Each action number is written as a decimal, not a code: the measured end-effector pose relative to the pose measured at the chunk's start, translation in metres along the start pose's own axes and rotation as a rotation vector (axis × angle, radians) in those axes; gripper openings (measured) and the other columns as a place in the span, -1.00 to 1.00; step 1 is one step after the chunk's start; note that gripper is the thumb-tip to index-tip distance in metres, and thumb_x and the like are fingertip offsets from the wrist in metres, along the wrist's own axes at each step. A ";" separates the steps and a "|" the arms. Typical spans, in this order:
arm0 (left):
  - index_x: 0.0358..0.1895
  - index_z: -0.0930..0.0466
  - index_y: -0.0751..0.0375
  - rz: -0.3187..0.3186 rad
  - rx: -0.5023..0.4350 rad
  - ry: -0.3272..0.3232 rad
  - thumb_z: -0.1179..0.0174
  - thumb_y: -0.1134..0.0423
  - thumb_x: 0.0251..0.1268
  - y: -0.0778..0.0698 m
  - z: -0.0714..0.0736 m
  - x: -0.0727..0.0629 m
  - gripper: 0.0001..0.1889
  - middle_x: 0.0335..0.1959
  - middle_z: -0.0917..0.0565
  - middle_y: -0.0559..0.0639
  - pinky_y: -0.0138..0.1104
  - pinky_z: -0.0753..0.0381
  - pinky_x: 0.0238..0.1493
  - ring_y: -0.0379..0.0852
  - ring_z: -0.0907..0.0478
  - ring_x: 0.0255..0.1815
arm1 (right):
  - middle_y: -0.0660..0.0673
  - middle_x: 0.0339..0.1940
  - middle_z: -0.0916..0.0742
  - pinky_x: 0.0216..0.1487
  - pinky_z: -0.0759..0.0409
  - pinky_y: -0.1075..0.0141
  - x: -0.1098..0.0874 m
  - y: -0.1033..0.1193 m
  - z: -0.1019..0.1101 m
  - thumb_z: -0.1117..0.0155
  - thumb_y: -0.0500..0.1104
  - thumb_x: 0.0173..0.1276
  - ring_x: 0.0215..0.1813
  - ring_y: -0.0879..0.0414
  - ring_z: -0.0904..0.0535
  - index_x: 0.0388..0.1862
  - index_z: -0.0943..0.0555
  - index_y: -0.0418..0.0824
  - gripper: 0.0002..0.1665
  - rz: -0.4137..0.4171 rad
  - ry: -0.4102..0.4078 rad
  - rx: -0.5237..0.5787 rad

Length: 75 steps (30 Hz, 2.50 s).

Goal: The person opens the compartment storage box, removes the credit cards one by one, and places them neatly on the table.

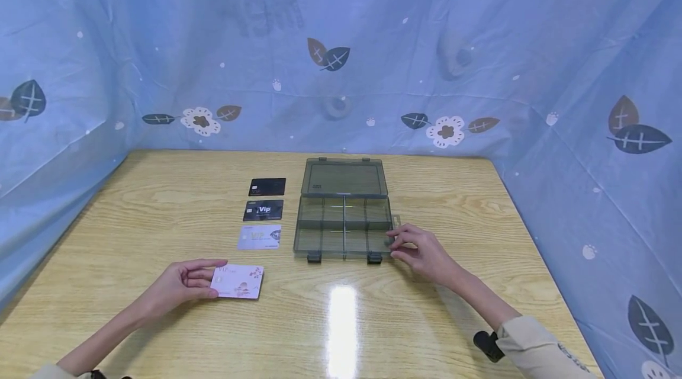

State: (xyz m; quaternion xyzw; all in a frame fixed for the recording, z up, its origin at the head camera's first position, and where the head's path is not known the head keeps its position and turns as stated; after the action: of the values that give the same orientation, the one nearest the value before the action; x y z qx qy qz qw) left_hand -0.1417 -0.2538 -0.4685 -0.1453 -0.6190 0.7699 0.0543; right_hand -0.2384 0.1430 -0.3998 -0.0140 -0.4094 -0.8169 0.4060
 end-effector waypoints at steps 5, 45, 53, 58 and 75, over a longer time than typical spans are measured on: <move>0.28 -0.30 0.58 0.005 0.015 -0.001 -0.39 0.36 0.08 0.001 0.002 0.004 -0.30 -0.08 -0.67 0.32 -0.40 -0.64 -0.11 -0.14 -0.68 -0.15 | -0.25 -0.09 -0.68 -0.27 -0.68 0.27 0.000 0.003 0.001 -0.40 -0.47 0.09 -0.09 -0.16 -0.63 -0.39 -0.67 -0.20 -0.79 0.045 -0.022 -0.081; 0.22 -0.40 0.55 -0.114 0.126 -0.020 -0.36 0.45 0.07 -0.011 -0.007 0.027 -0.40 0.06 -0.55 0.40 -0.35 -0.66 -0.16 -0.06 -0.69 -0.20 | -0.32 -0.08 -0.66 -0.19 -0.68 0.13 0.000 0.006 0.000 -0.38 -0.50 0.11 -0.09 -0.21 -0.62 -0.38 -0.66 -0.23 -0.80 0.026 -0.021 -0.028; 0.09 -0.53 0.50 -0.262 0.280 -0.111 -0.45 0.51 -0.13 -0.020 -0.005 0.028 -0.42 0.10 -0.49 0.30 -0.39 -0.59 -0.02 -0.03 -0.60 0.00 | -0.22 -0.09 -0.69 -0.30 -0.69 0.23 0.000 0.004 0.002 -0.41 -0.46 0.09 -0.10 -0.13 -0.64 -0.39 -0.67 -0.16 -0.77 0.062 -0.037 -0.090; 0.04 -0.63 0.32 -0.325 0.520 -0.169 -0.53 0.39 -0.20 -0.026 -0.006 0.025 -0.44 0.03 -0.58 0.03 -0.39 -0.52 0.12 -0.04 -0.53 0.09 | -0.23 -0.10 -0.69 -0.33 -0.68 0.25 0.000 0.006 0.002 -0.42 -0.46 0.08 -0.11 -0.13 -0.64 -0.39 -0.68 -0.15 -0.76 0.075 -0.040 -0.093; 0.02 -0.67 0.22 -0.307 0.674 -0.186 -0.55 0.21 -0.18 -0.025 -0.006 0.031 -0.45 0.00 -0.59 -0.06 -0.04 -0.47 0.16 0.03 -0.52 0.09 | -0.28 -0.09 -0.68 -0.35 -0.67 0.29 0.000 0.004 0.001 -0.41 -0.46 0.09 -0.12 -0.15 -0.63 -0.37 -0.68 -0.15 -0.77 0.071 -0.031 -0.082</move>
State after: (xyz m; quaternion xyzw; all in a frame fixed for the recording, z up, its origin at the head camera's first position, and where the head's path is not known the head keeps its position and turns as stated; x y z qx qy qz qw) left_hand -0.1716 -0.2349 -0.4501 0.0454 -0.3479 0.9231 0.1574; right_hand -0.2360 0.1426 -0.3964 -0.0575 -0.3810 -0.8179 0.4273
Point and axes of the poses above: each hand's wrist, its own x-axis towards the middle knuckle, its own z-axis out of the back of the hand, y = z × x, the point moved 10 cm from there along x, towards the middle knuckle
